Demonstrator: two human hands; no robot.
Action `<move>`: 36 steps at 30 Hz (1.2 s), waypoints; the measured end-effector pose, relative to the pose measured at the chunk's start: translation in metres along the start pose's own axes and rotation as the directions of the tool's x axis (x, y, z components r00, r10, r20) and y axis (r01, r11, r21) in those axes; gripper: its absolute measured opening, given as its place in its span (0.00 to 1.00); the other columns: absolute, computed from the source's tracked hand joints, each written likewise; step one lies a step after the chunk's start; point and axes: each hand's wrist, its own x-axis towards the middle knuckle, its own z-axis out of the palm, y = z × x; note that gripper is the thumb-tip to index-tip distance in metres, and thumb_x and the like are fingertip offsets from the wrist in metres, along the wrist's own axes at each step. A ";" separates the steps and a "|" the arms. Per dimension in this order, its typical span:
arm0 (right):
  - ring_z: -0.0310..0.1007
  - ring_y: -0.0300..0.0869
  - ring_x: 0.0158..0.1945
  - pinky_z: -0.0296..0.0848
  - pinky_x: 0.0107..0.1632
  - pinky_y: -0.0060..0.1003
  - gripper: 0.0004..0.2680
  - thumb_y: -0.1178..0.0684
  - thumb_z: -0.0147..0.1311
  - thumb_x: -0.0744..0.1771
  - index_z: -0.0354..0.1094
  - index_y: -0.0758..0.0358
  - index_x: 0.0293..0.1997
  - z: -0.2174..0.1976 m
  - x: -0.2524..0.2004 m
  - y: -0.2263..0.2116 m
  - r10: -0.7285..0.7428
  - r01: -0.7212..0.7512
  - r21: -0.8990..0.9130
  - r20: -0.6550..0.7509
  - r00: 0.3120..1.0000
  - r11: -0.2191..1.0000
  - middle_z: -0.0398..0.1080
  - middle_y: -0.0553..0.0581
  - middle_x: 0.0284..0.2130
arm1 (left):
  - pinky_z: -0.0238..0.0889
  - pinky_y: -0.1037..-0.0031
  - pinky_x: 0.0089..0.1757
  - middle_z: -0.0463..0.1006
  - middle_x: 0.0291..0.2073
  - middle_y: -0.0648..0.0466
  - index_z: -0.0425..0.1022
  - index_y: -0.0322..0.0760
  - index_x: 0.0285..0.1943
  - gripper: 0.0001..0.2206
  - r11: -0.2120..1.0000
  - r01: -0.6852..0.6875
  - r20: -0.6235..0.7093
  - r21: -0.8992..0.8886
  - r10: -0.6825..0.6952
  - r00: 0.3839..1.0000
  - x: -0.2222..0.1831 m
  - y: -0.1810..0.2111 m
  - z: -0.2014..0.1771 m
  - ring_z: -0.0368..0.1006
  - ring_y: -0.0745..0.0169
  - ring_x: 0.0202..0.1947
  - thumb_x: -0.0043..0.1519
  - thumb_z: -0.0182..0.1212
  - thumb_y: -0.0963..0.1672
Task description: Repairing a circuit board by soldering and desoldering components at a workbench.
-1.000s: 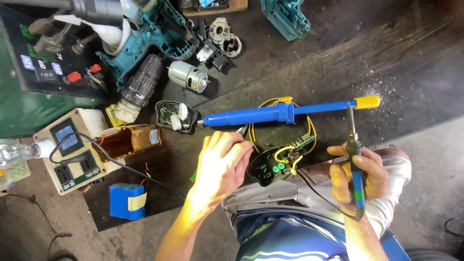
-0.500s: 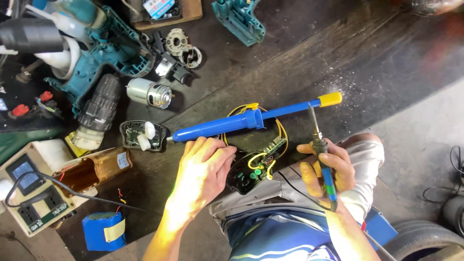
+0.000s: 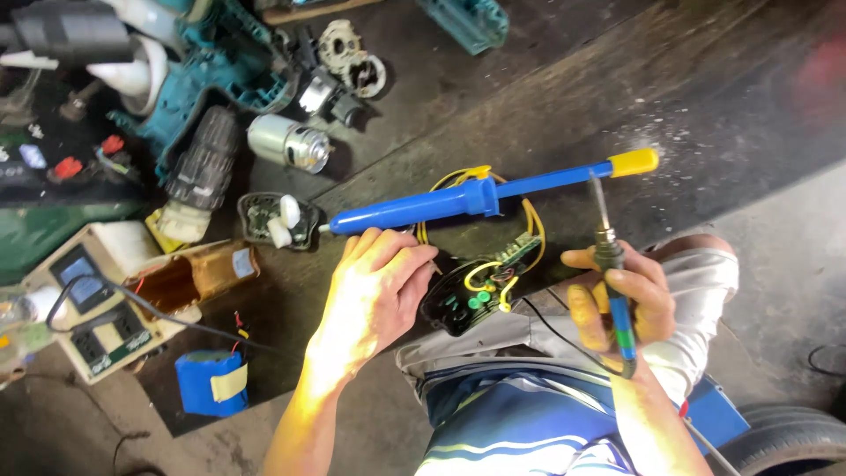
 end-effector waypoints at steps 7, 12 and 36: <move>0.71 0.35 0.19 0.71 0.22 0.25 0.15 0.68 0.63 0.61 0.59 0.78 0.48 -0.005 -0.001 0.002 0.002 -0.003 0.028 0.037 0.999 1.000 0.65 0.86 0.51 | 0.65 0.69 0.35 0.75 0.33 0.56 0.79 0.43 0.40 0.03 0.999 0.003 -0.040 -0.035 -0.005 0.999 -0.004 -0.007 0.007 0.74 0.53 0.33 0.65 0.61 0.41; 0.80 0.62 0.41 0.79 0.48 0.42 0.14 0.58 0.58 0.67 0.58 0.62 0.56 0.001 -0.010 0.005 -0.027 0.024 -0.146 -0.015 1.000 0.989 0.64 0.76 0.49 | 0.61 0.65 0.37 0.78 0.36 0.51 0.79 0.37 0.42 0.03 0.998 0.024 -0.065 -0.056 -0.027 0.998 -0.003 -0.004 -0.001 0.71 0.53 0.31 0.63 0.66 0.38; 0.70 0.50 0.46 0.61 0.61 0.51 0.30 0.35 0.67 0.60 0.45 0.44 0.59 0.054 0.012 -0.026 -0.161 0.170 -0.362 0.057 0.985 0.917 0.60 0.52 0.56 | 0.50 0.63 0.31 0.63 0.25 0.53 0.66 0.40 0.28 0.11 0.989 -0.116 0.037 0.096 0.113 0.993 0.016 0.008 0.018 0.61 0.51 0.26 0.64 0.58 0.37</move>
